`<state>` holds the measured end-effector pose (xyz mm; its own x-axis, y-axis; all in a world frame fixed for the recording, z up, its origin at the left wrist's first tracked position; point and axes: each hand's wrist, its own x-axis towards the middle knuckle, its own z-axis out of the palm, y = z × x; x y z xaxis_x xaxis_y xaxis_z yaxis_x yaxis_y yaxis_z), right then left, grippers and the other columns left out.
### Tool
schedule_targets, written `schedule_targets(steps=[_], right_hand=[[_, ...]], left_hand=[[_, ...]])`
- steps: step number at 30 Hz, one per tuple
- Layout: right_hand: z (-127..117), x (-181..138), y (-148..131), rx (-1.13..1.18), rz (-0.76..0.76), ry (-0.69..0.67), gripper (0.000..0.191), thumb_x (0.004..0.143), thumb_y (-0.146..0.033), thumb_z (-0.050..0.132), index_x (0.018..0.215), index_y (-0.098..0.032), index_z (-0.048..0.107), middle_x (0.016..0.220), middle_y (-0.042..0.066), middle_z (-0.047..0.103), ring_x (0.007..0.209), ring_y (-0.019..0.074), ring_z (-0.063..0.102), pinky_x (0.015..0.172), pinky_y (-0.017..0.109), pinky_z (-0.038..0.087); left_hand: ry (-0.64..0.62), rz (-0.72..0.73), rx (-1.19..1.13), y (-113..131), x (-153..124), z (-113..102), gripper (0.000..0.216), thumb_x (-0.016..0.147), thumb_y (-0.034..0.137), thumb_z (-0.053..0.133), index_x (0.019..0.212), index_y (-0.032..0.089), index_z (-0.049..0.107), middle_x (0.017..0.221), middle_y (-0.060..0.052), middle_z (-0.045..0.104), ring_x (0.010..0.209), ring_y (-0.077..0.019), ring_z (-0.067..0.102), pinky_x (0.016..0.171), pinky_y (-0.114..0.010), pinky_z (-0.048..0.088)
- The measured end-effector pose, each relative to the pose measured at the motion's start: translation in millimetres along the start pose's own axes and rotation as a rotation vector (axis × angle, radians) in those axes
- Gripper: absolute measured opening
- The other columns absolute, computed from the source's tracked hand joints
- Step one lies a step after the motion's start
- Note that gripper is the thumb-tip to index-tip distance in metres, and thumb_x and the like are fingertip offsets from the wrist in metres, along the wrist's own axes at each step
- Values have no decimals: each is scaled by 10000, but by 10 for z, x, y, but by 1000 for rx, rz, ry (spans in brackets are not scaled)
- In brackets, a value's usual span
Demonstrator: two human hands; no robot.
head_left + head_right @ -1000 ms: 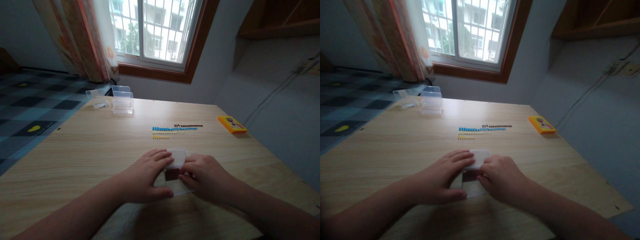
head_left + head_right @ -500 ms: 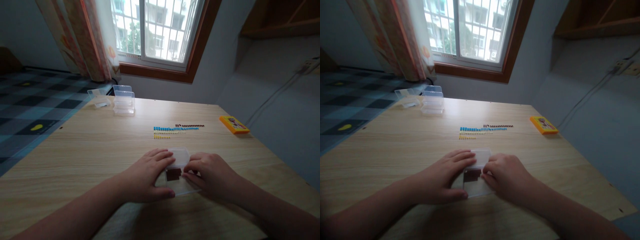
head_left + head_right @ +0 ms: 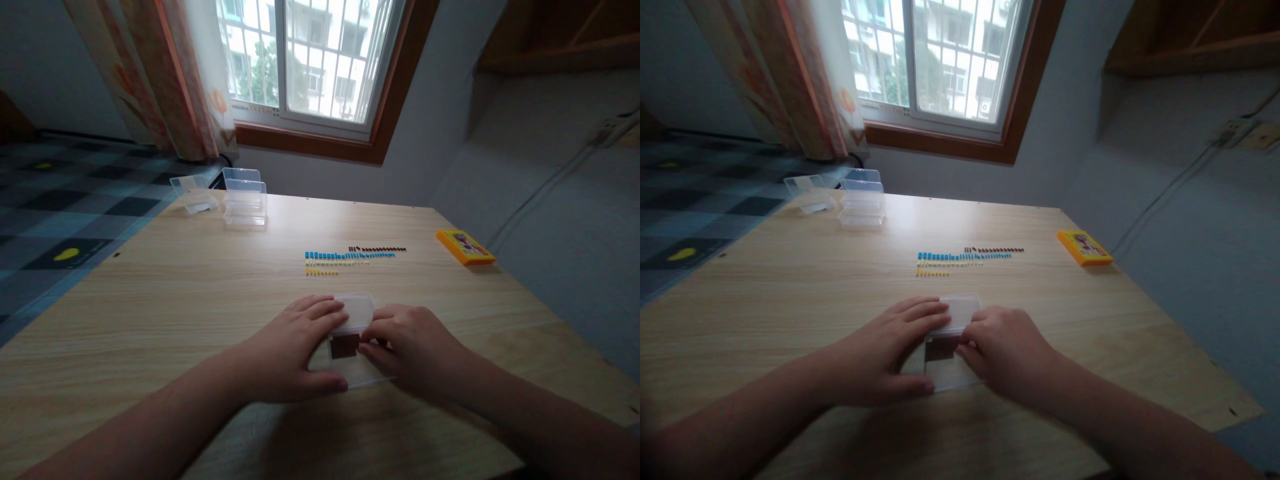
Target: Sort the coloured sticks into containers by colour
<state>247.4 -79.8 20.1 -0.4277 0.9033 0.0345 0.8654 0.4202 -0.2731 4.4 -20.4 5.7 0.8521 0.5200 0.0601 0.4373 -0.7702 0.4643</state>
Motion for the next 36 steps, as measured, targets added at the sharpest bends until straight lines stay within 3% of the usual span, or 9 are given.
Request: schedule_targets(steps=[20,25,30,36], right_hand=[[-58,-30,43,-8,-64,65,171,936,-268,679,817,-228,794,782,14,735,711,154,640,650,280,388],[-182,35,196,76,-93,354,256,1004,-321,605,848,-205,772,739,19,690,686,146,601,649,279,406],[-172,256,624,93,-69,705,250,989,-306,600,805,-194,727,720,41,666,728,191,593,713,327,461],[17,464,940,155,24,872,212,964,-278,573,1009,-212,769,930,77,719,953,250,620,913,421,481]], left_hand=[[24,12,-30,-23,-17,4,842,791,585,809,1483,184,545,1566,-172,501,1471,-403,421,1237,-592,307],[9,9,-12,-8,-3,-8,861,790,583,808,1497,175,534,1577,-178,484,1475,-401,417,1236,-591,313],[-8,-3,-2,-8,0,-12,873,796,572,799,1504,143,524,1585,-189,470,1487,-413,392,1228,-600,330],[14,30,-5,-9,-19,-37,828,805,555,792,1497,186,525,1590,-176,466,1496,-416,377,1211,-601,361]])
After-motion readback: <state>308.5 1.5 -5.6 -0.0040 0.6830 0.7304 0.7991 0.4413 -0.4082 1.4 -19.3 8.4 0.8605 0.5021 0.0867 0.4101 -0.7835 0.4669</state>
